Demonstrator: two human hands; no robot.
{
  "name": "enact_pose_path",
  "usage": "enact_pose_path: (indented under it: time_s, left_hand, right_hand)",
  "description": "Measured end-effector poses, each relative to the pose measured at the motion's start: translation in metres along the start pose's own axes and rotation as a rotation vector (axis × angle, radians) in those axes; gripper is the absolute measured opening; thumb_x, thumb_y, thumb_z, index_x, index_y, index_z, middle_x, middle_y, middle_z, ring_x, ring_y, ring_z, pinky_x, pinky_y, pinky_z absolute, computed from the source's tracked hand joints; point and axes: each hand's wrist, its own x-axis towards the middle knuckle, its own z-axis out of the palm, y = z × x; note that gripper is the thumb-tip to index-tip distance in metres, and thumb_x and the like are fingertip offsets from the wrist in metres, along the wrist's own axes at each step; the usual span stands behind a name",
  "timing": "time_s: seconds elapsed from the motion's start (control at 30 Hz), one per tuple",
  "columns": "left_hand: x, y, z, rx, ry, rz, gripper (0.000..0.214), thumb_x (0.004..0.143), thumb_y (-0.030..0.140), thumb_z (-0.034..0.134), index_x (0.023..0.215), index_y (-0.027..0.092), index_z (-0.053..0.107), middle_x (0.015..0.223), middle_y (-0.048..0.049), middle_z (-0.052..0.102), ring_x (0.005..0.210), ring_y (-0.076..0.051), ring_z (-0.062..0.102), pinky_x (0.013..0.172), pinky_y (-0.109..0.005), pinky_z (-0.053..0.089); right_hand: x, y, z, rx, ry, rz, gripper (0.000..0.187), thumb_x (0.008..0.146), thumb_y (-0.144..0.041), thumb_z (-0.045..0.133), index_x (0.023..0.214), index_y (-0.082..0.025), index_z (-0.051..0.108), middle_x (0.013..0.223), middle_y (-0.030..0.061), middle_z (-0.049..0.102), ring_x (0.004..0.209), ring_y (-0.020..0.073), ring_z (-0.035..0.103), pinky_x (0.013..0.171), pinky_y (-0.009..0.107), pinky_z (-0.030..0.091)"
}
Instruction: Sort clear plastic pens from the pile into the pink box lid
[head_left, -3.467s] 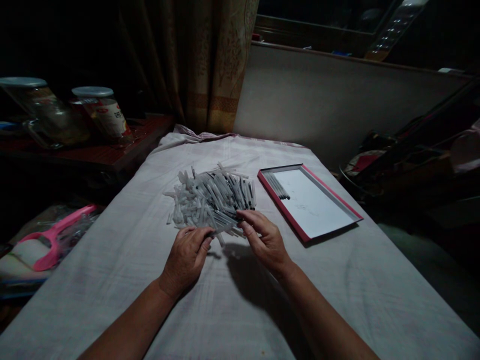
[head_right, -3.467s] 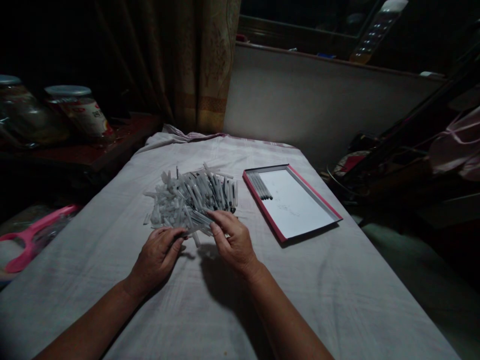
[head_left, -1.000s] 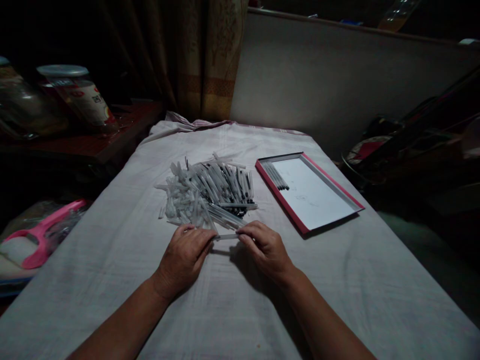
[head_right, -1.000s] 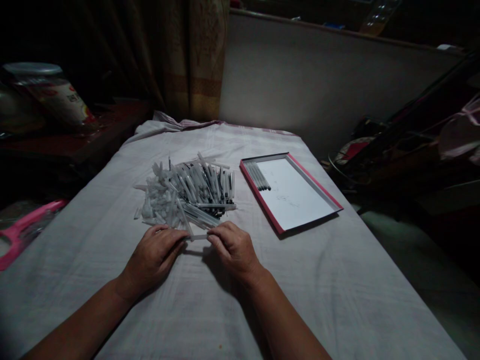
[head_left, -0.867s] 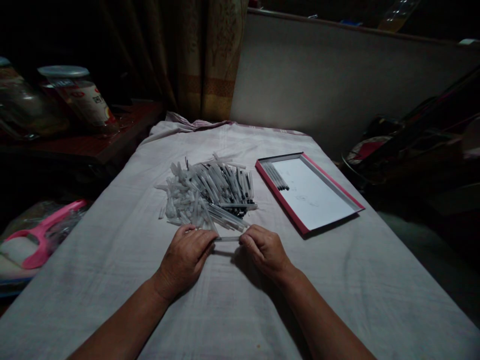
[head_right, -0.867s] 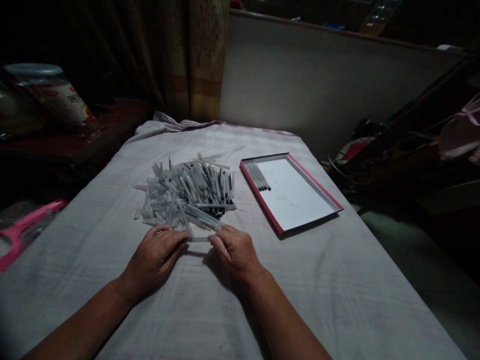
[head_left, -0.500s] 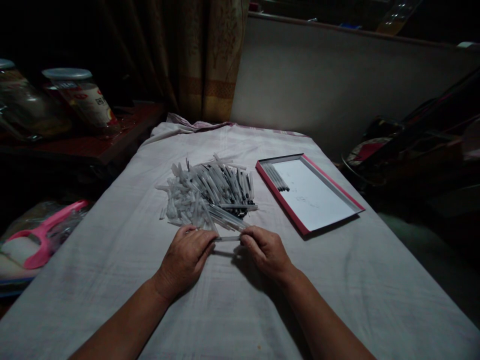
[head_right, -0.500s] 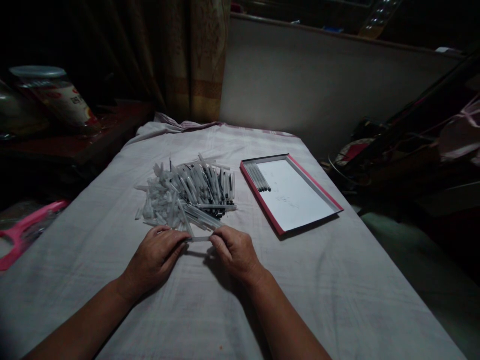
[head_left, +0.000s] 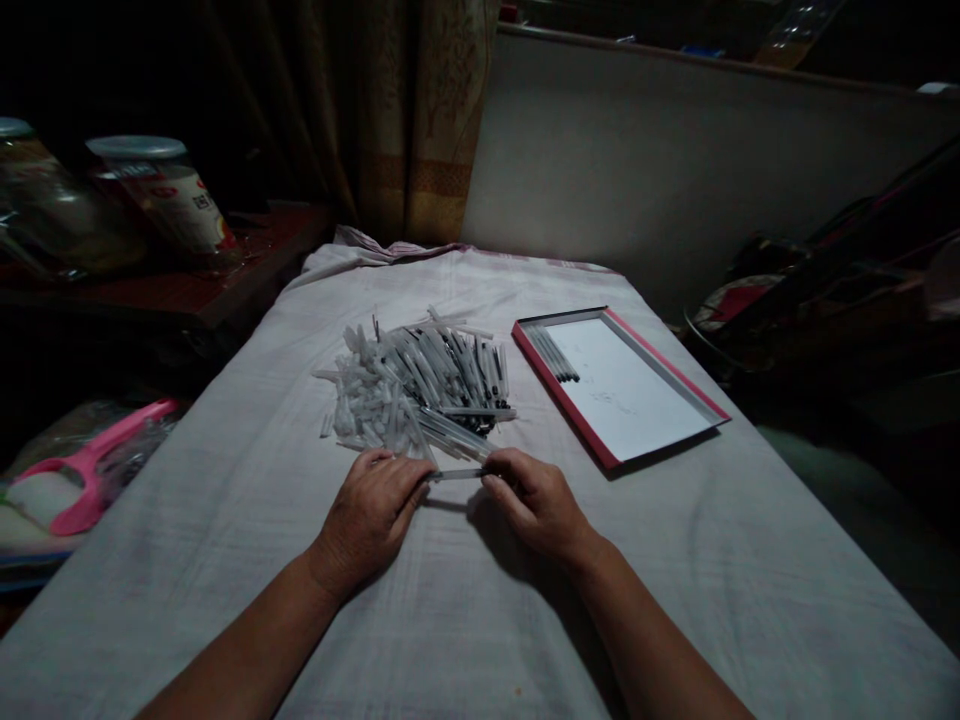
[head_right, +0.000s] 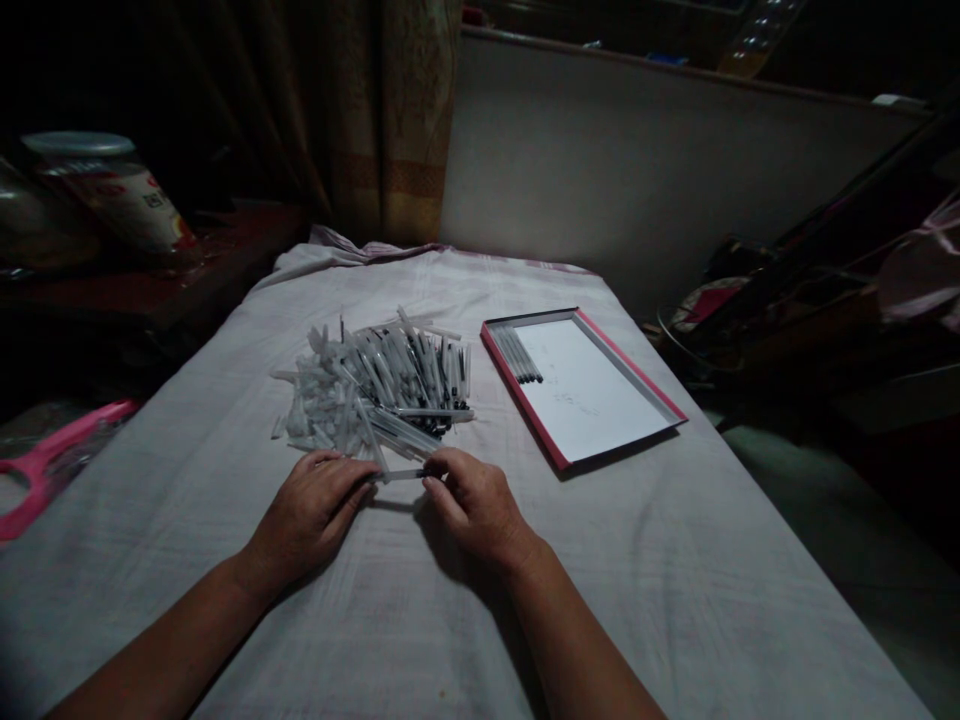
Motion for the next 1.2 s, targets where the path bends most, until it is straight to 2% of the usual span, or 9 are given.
enact_pose_path:
  time_s: [0.1, 0.23, 0.37, 0.5, 0.63, 0.8, 1.07, 1.2]
  left_hand:
    - [-0.0005, -0.0002, 0.0006, 0.002, 0.005, -0.004, 0.017, 0.098, 0.02, 0.045, 0.11, 0.019, 0.058, 0.098, -0.0044, 0.075, 0.085, -0.018, 0.068, 0.091, -0.04, 0.042]
    - [-0.0005, 0.0002, 0.0006, -0.002, -0.002, -0.01, 0.018, 0.099, 0.021, 0.044, 0.11, 0.019, 0.059, 0.098, -0.0046, 0.075, 0.085, -0.019, 0.068, 0.09, -0.04, 0.042]
    - [0.0004, 0.0012, -0.0003, -0.002, 0.0, -0.017, 0.018, 0.098, 0.021, 0.045, 0.109, 0.019, 0.059, 0.097, -0.0044, 0.075, 0.084, -0.018, 0.068, 0.09, -0.039, 0.043]
    - [0.0003, 0.0009, 0.0, 0.007, 0.0, -0.012, 0.019, 0.098, 0.021, 0.045, 0.109, 0.019, 0.06, 0.096, -0.0048, 0.075, 0.084, -0.018, 0.068, 0.09, -0.04, 0.043]
    - [-0.0006, 0.0, 0.0007, 0.0, -0.007, -0.021, 0.019, 0.099, 0.021, 0.044, 0.11, 0.02, 0.06, 0.097, -0.0052, 0.074, 0.085, -0.019, 0.068, 0.091, -0.04, 0.043]
    - [-0.0006, 0.0003, 0.0003, -0.004, -0.002, -0.011, 0.018, 0.098, 0.02, 0.046, 0.11, 0.019, 0.06, 0.097, -0.0048, 0.074, 0.085, -0.019, 0.068, 0.091, -0.04, 0.043]
    - [-0.001, 0.0004, 0.001, -0.004, -0.019, -0.025, 0.02, 0.098, 0.022, 0.045, 0.109, 0.02, 0.061, 0.097, -0.0052, 0.075, 0.086, -0.019, 0.068, 0.092, -0.04, 0.044]
    - [-0.0012, -0.0005, 0.0001, -0.008, -0.026, -0.008, 0.021, 0.099, 0.023, 0.044, 0.111, 0.021, 0.061, 0.098, -0.0055, 0.075, 0.086, -0.018, 0.069, 0.092, -0.04, 0.044]
  right_hand:
    - [0.0, -0.0005, -0.0005, -0.03, -0.005, -0.025, 0.014, 0.092, -0.024, 0.051, 0.087, -0.02, 0.064, 0.073, 0.003, 0.068, 0.065, 0.0151, 0.062, 0.062, 0.025, 0.047]
    - [-0.0006, -0.0005, -0.001, -0.02, -0.007, 0.005, 0.013, 0.089, -0.024, 0.055, 0.099, -0.02, 0.063, 0.079, 0.0033, 0.07, 0.066, 0.0154, 0.063, 0.062, 0.025, 0.048]
    - [-0.0014, 0.0007, -0.0002, -0.027, -0.007, -0.022, 0.012, 0.091, -0.024, 0.052, 0.094, -0.02, 0.063, 0.077, 0.004, 0.07, 0.068, 0.0167, 0.065, 0.064, 0.027, 0.049]
    - [-0.0015, 0.0011, 0.0007, -0.021, -0.011, -0.008, 0.015, 0.089, -0.023, 0.054, 0.102, -0.021, 0.062, 0.081, 0.0037, 0.07, 0.066, 0.0159, 0.064, 0.063, 0.026, 0.049]
    - [-0.0012, 0.0013, 0.0004, -0.05, -0.015, -0.036, 0.013, 0.091, -0.023, 0.051, 0.096, -0.021, 0.063, 0.079, 0.0038, 0.07, 0.068, 0.0162, 0.064, 0.065, 0.026, 0.049]
    - [-0.001, 0.0001, -0.0011, -0.068, -0.039, -0.028, 0.016, 0.092, -0.025, 0.05, 0.102, -0.019, 0.062, 0.08, 0.0042, 0.069, 0.067, 0.016, 0.064, 0.064, 0.026, 0.048]
    - [-0.0003, -0.0007, -0.0009, -0.086, -0.072, -0.034, 0.014, 0.092, -0.026, 0.051, 0.094, -0.021, 0.064, 0.075, 0.0025, 0.067, 0.064, 0.0155, 0.06, 0.062, 0.025, 0.045]
    - [0.0011, -0.002, -0.0014, -0.057, -0.071, -0.047, 0.022, 0.094, -0.026, 0.047, 0.078, -0.021, 0.061, 0.066, 0.0007, 0.061, 0.059, 0.0139, 0.055, 0.058, 0.024, 0.041]
